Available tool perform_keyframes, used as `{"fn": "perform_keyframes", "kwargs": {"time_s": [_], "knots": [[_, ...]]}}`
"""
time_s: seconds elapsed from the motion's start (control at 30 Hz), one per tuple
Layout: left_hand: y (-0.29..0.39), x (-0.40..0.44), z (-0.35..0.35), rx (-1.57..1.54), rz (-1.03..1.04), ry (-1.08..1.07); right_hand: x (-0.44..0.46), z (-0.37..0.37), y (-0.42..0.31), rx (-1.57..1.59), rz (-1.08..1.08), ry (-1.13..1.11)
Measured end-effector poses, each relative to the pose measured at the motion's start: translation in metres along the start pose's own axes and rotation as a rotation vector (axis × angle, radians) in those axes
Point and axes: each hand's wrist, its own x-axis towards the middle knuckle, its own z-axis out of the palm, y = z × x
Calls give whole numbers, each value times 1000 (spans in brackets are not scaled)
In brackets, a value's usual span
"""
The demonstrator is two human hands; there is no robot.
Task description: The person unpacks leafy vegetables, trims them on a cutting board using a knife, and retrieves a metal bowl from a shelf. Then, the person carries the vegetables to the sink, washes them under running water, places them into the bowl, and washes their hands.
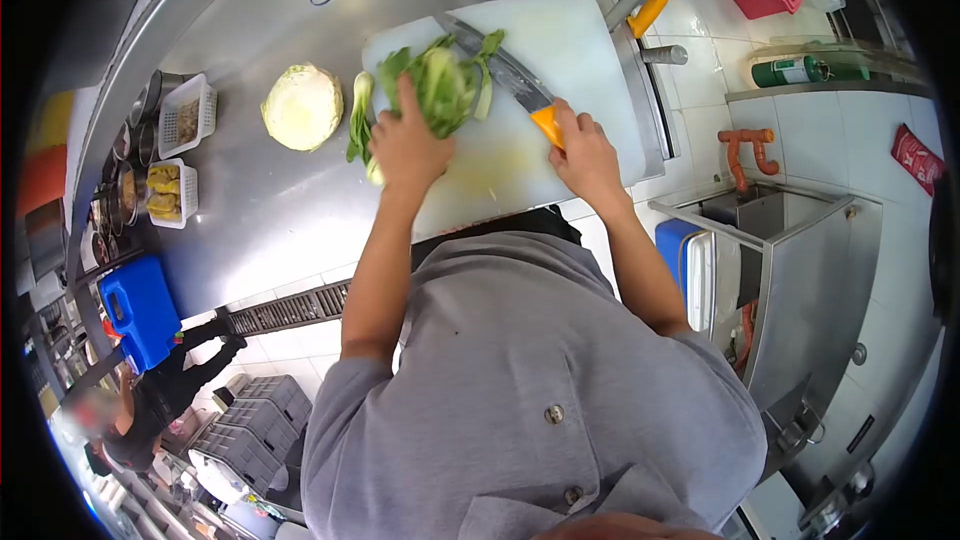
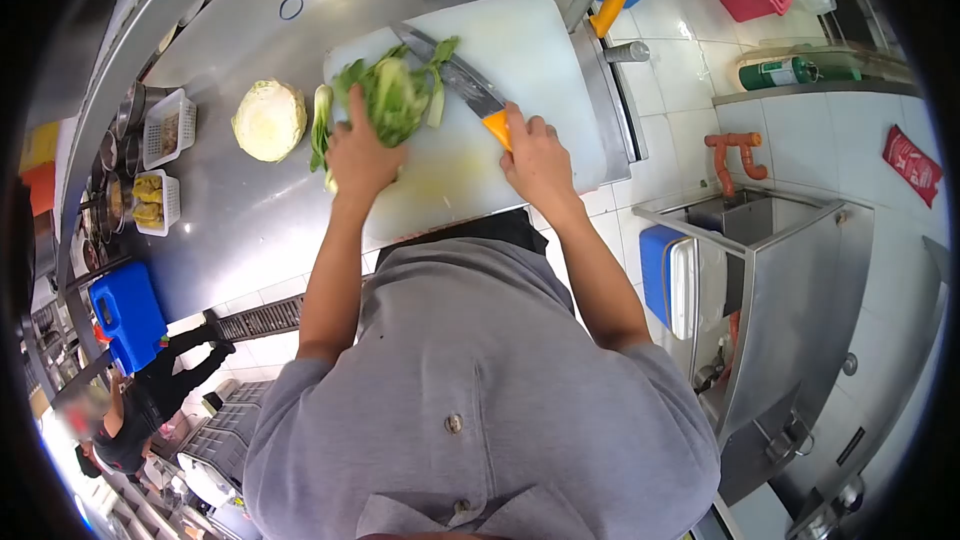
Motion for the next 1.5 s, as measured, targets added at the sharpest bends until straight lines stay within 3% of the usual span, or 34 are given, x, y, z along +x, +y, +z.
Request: {"fn": "perform_keyframes", "kwargs": {"time_s": [0.27,0.43,0.5,0.57,0.63,0.7,0.83,0.9,0.93,0.97,1.03,1.1,1.2,1.23,1.3,1.33,1.4,1.5], "knots": [[-133,-22,-4,-9,-23,166,-15,4,13,116,-13,50],[-139,-20,-13,17,-203,144,-23,-5,12,144,21,8],[-128,-33,-26,500,-39,218,-30,-14,9,184,35,-6],[-91,-36,-36,418,71,299,-35,-22,9,226,39,-28],[-66,-12,-22,-159,372,242,-37,-28,12,316,153,-156],[-28,-1,-4,-388,360,112,-39,-25,20,301,130,-162],[-21,28,10,-278,443,32,-49,-30,24,351,221,-172],[-32,36,-2,-1022,60,-232,-59,-39,19,434,255,-155],[-37,37,-10,-1382,2,-377,-63,-41,17,516,282,-138],[-42,36,-17,-1374,2,-378,-67,-39,18,524,283,-138],[-43,32,-31,-1651,4,-502,-77,-32,26,559,363,-174],[-31,25,-37,-1634,17,-538,-88,-27,31,589,393,-174],[22,0,-32,-861,273,-532,-104,-37,29,525,384,-114],[29,-3,8,-731,525,-366,-109,-40,26,434,330,-75],[67,-29,27,-455,700,-162,-121,-32,33,296,239,-43],[73,-33,38,-468,722,-189,-127,-37,30,229,253,-81],[80,-36,55,-443,678,-15,-132,-46,23,119,255,-129],[75,-34,53,-408,671,-76,-138,-46,17,122,280,-131]]}}
